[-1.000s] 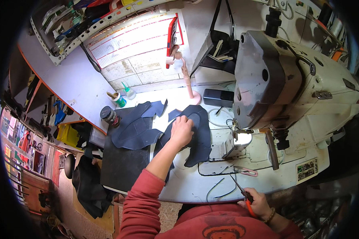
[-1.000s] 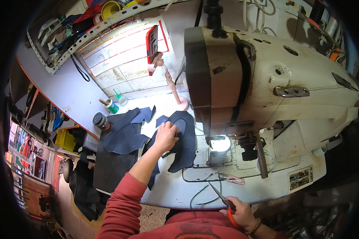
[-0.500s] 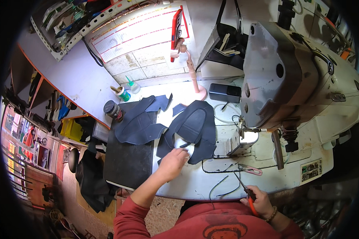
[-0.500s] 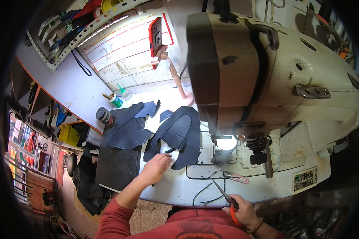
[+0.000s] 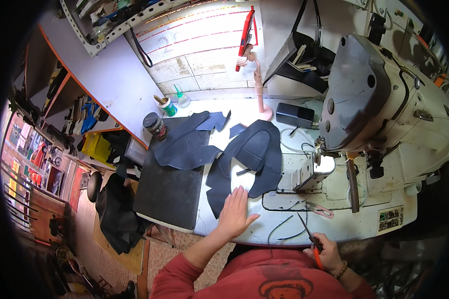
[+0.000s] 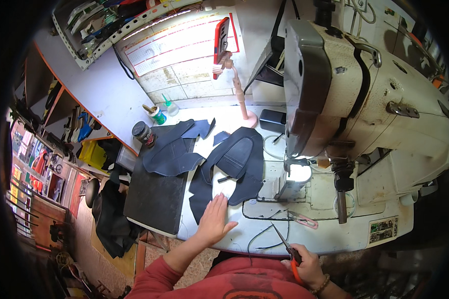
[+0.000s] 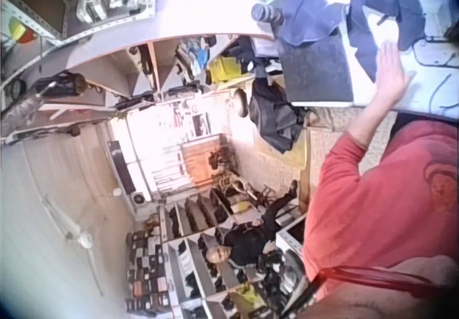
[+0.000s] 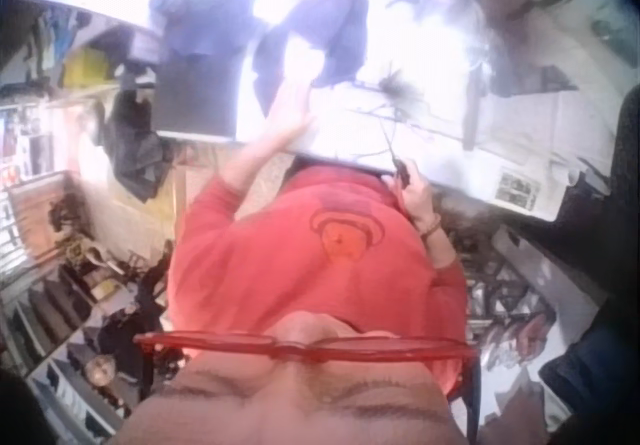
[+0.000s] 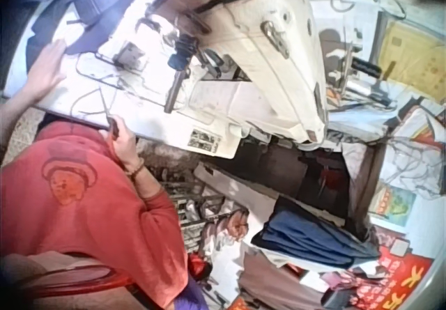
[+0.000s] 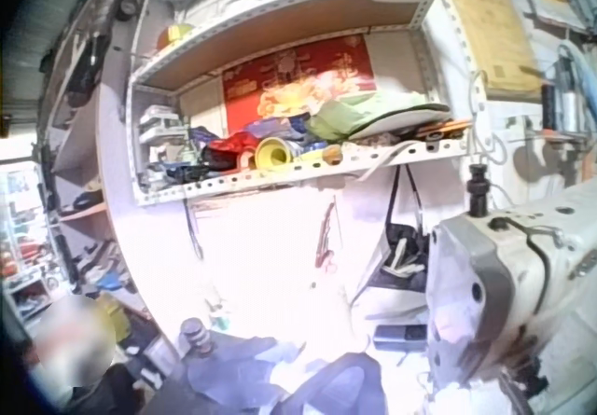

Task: The person sews a black fabric piece on a sewing machine, then uses scissors to trim excess material and threads. The person handles the fabric with both hands, aligning it under the needle and cutting along the edges.

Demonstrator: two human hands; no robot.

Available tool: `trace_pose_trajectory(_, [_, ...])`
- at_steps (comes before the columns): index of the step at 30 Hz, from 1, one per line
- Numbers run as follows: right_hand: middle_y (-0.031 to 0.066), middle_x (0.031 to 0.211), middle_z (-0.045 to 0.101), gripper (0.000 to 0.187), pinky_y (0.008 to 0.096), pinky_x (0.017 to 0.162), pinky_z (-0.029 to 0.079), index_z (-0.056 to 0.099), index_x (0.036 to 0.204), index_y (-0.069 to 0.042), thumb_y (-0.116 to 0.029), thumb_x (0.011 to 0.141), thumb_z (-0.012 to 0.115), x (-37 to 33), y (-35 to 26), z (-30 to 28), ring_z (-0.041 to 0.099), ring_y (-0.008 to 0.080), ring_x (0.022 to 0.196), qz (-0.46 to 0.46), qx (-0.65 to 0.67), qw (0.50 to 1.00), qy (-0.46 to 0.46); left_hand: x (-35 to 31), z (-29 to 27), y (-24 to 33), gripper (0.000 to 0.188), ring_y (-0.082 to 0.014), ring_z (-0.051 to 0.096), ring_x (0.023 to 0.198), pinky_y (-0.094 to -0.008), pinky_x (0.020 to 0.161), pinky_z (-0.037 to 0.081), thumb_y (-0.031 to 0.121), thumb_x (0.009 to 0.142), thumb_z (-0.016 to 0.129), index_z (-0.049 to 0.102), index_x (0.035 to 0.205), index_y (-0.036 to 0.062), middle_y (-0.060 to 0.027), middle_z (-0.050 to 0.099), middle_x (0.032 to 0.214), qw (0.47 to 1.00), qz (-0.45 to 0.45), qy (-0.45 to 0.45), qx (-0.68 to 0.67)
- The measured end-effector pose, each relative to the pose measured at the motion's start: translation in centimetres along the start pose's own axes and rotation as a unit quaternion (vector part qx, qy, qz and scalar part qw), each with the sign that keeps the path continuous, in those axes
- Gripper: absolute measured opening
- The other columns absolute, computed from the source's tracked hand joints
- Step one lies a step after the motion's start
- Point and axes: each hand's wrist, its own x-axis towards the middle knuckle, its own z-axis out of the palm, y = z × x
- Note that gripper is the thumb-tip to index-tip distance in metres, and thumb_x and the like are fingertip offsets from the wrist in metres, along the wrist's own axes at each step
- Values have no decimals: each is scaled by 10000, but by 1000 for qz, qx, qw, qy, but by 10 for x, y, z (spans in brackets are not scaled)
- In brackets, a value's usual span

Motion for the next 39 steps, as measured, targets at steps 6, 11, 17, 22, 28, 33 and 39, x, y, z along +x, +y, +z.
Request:
trace_pose_trajectory(6, [59,711,578,485,267,569,468,573,1111,-1,-164,732,828,-2,-7,2,525,138,587,-21,-11,1000,-13,-93,27,27,870,-468,278,1353,-510,1115,244,500,827,635,322,1367,-106,-342,269,1452,1000,-10,-16,1])
trace_pose_trajectory(11, [49,717,572,476,262,571,460,570,1111,-3,-153,737,823,-11,-7,-4,522,125,604,-33,-12,999,21,-192,21,14,567,-404,498,1204,-453,989,426,302,786,715,547,1238,4,-242,526,1292,997,-54,-24,-42])
trace_pose_trajectory(17, [20,719,558,484,225,593,443,538,1144,2,-95,748,800,-21,-5,-11,498,78,628,-2,17,999,38,-118,20,54,617,-383,491,1214,-489,1010,389,287,726,765,560,1277,102,-189,513,1329,990,65,114,-51])
trace_pose_trajectory(22, [26,718,555,502,241,594,451,555,1147,-21,-151,740,820,-33,2,-18,495,91,630,59,41,996,51,-2,48,136,766,-365,238,1406,-560,1098,240,478,805,664,375,1445,170,-171,244,1538,988,149,42,-2])
trace_pose_trajectory(28, [3,720,550,496,239,592,447,558,1153,6,-92,736,807,-39,27,-21,482,78,628,28,58,993,96,-35,59,83,634,-318,300,1390,-477,1118,252,386,887,574,404,1407,65,-164,321,1507,996,85,8,36])
trace_pose_trajectory(33, [-2,705,539,458,231,579,433,559,1136,10,-67,748,789,-22,33,-25,470,71,615,-17,29,996,84,-159,40,11,582,-367,382,1328,-473,1098,295,230,833,647,472,1355,42,-205,402,1442,996,-39,46,72])
trace_pose_trajectory(39, [11,727,564,450,242,585,446,563,1118,-13,-88,743,800,-4,22,-14,501,92,628,-31,20,999,39,-191,5,4,524,-418,421,1269,-499,1040,366,178,790,687,549,1270,20,-239,441,1391,977,-71,153,127])
